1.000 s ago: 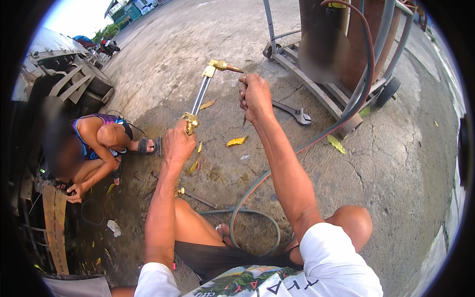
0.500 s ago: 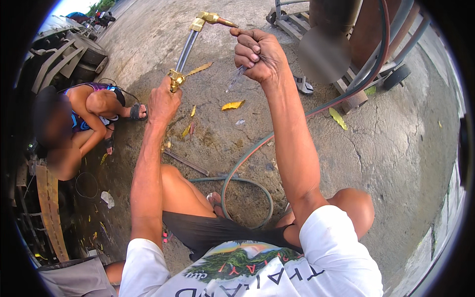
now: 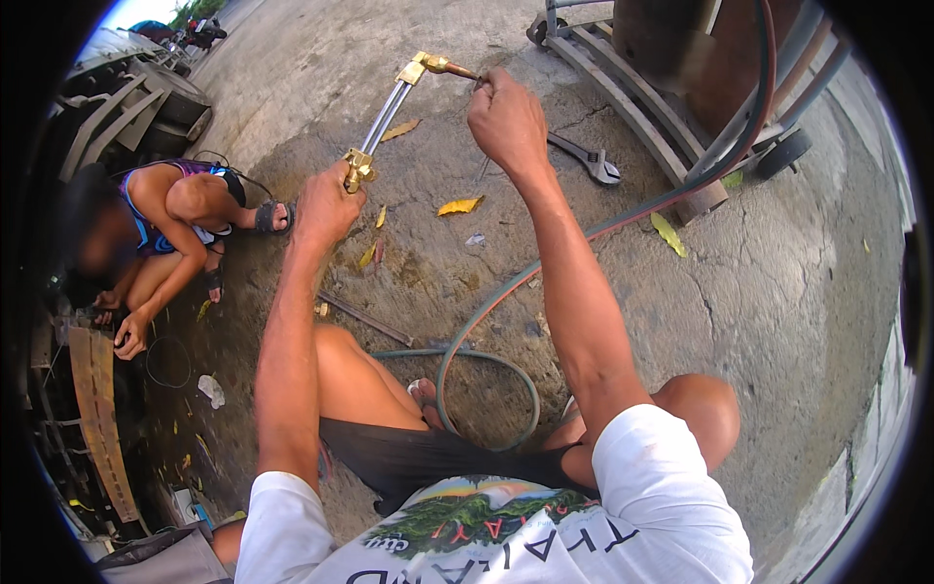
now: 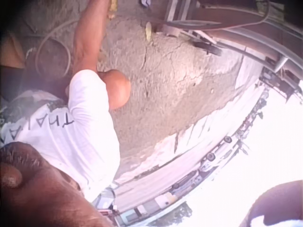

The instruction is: The person sits on the ground and uses a thin wire to clean the tip of a welding torch. After cleaning, the person ignites the torch to produce a flame.

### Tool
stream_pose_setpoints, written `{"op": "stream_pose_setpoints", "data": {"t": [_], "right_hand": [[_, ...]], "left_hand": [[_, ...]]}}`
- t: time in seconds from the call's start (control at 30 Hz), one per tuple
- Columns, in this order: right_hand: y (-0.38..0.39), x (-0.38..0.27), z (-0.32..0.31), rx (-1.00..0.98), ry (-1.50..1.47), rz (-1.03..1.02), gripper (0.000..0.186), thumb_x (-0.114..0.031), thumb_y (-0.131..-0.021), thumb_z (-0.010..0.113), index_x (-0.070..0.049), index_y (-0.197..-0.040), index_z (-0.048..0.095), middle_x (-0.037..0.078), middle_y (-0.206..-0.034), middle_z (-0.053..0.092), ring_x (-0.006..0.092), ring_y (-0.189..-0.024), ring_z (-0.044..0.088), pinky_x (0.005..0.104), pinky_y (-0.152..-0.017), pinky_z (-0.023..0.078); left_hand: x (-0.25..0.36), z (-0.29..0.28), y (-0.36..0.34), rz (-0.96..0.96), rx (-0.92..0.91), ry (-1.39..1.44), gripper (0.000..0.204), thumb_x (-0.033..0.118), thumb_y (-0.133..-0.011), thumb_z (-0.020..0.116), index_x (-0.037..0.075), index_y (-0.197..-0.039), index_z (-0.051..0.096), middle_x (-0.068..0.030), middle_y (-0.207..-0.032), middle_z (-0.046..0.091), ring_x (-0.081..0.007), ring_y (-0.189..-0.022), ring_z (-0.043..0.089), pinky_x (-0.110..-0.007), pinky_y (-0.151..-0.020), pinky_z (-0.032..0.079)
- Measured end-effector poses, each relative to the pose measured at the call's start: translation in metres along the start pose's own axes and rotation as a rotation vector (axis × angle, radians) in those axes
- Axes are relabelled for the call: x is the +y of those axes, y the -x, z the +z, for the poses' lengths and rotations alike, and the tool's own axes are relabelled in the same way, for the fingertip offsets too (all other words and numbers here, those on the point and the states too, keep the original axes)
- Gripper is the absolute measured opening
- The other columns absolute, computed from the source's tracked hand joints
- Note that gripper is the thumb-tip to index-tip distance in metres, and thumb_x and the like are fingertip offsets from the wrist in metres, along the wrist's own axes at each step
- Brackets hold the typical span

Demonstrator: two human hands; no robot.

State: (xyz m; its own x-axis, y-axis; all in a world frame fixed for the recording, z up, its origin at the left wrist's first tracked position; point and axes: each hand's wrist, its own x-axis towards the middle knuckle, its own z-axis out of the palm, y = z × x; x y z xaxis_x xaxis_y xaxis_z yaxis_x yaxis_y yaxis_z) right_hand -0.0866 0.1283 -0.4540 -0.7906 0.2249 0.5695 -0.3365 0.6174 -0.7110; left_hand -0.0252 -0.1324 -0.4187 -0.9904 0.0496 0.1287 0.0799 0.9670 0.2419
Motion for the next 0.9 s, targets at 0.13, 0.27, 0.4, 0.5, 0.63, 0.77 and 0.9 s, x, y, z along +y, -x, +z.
{"op": "stream_pose_setpoints", "data": {"t": [0.13,0.27,0.4,0.5,0.63,0.77,0.9], "right_hand": [[-0.013,-0.002,-0.021,-0.557,-1.478,0.853,0.02,-0.011,-0.106,0.041,-0.002,-0.103,0.058,-0.008,-0.053,0.032,0.0046,-0.038,0.027,0.0235,-0.034,0.024],[-0.013,-0.004,-0.02,-0.654,-1.716,0.845,0.015,-0.012,-0.102,0.048,-0.004,-0.098,0.059,-0.007,-0.052,0.035,0.0074,-0.038,0.03,0.0273,-0.035,0.024],[-0.01,-0.025,-0.013,-0.272,-0.501,0.226,0.025,-0.021,-0.094,0.057,0.001,-0.101,0.065,0.013,-0.064,0.063,0.0283,-0.055,0.061,0.0463,-0.058,0.051],[-0.001,-0.034,-0.014,-0.101,0.054,0.019,0.02,-0.02,-0.096,0.056,-0.003,-0.101,0.065,0.003,-0.061,0.056,0.0173,-0.057,0.054,0.0386,-0.06,0.047],[-0.01,-0.023,-0.018,-0.377,-0.963,0.684,0.019,-0.017,-0.101,0.051,-0.003,-0.095,0.062,0.0,-0.055,0.043,0.0122,-0.042,0.041,0.0306,-0.043,0.035],[-0.014,-0.028,-0.038,-0.51,-1.522,0.722,0.016,-0.014,-0.101,0.049,-0.004,-0.094,0.059,-0.003,-0.053,0.036,0.011,-0.039,0.034,0.029,-0.037,0.025],[-0.009,-0.052,-0.04,-0.422,-1.889,0.756,0.015,-0.014,-0.103,0.046,-0.004,-0.097,0.055,-0.003,-0.053,0.035,0.0112,-0.039,0.033,0.0277,-0.037,0.026]], "left_hand": [[-0.027,0.007,-0.007,0.036,0.122,-0.106,0.027,0.019,-0.084,0.069,0.005,-0.106,0.063,-0.0269,-0.083,0.068,-0.0495,-0.085,0.066,-0.056,-0.073,0.049],[-0.04,0.006,-0.01,0.023,0.194,-0.081,0.031,0.02,-0.083,0.069,0.008,-0.11,0.063,-0.0272,-0.088,0.069,-0.0513,-0.089,0.064,-0.057,-0.075,0.049],[-0.047,0.002,-0.012,0.039,0.179,-0.077,0.031,0.02,-0.082,0.069,0.009,-0.111,0.065,-0.0245,-0.086,0.07,-0.0489,-0.086,0.066,-0.054,-0.074,0.051],[-0.033,0.004,-0.011,0.056,0.154,0.022,0.019,0.017,-0.083,0.068,0.006,-0.098,0.064,-0.0249,-0.081,0.068,-0.0498,-0.083,0.065,-0.057,-0.071,0.047],[-0.024,0.008,-0.007,0.031,0.1,0.049,0.02,0.016,-0.082,0.069,0.006,-0.1,0.067,-0.0222,-0.081,0.068,-0.0463,-0.081,0.066,-0.053,-0.071,0.049],[-0.025,0.012,-0.008,0.011,0.072,0.19,0.02,0.014,-0.082,0.07,0.005,-0.1,0.068,-0.0132,-0.076,0.068,-0.0266,-0.073,0.067,-0.041,-0.066,0.05],[-0.011,0.02,-0.009,-0.024,0.009,0.302,0.022,0.013,-0.083,0.07,0.005,-0.104,0.07,-0.0133,-0.078,0.069,-0.0251,-0.072,0.067,-0.041,-0.07,0.051]]}}
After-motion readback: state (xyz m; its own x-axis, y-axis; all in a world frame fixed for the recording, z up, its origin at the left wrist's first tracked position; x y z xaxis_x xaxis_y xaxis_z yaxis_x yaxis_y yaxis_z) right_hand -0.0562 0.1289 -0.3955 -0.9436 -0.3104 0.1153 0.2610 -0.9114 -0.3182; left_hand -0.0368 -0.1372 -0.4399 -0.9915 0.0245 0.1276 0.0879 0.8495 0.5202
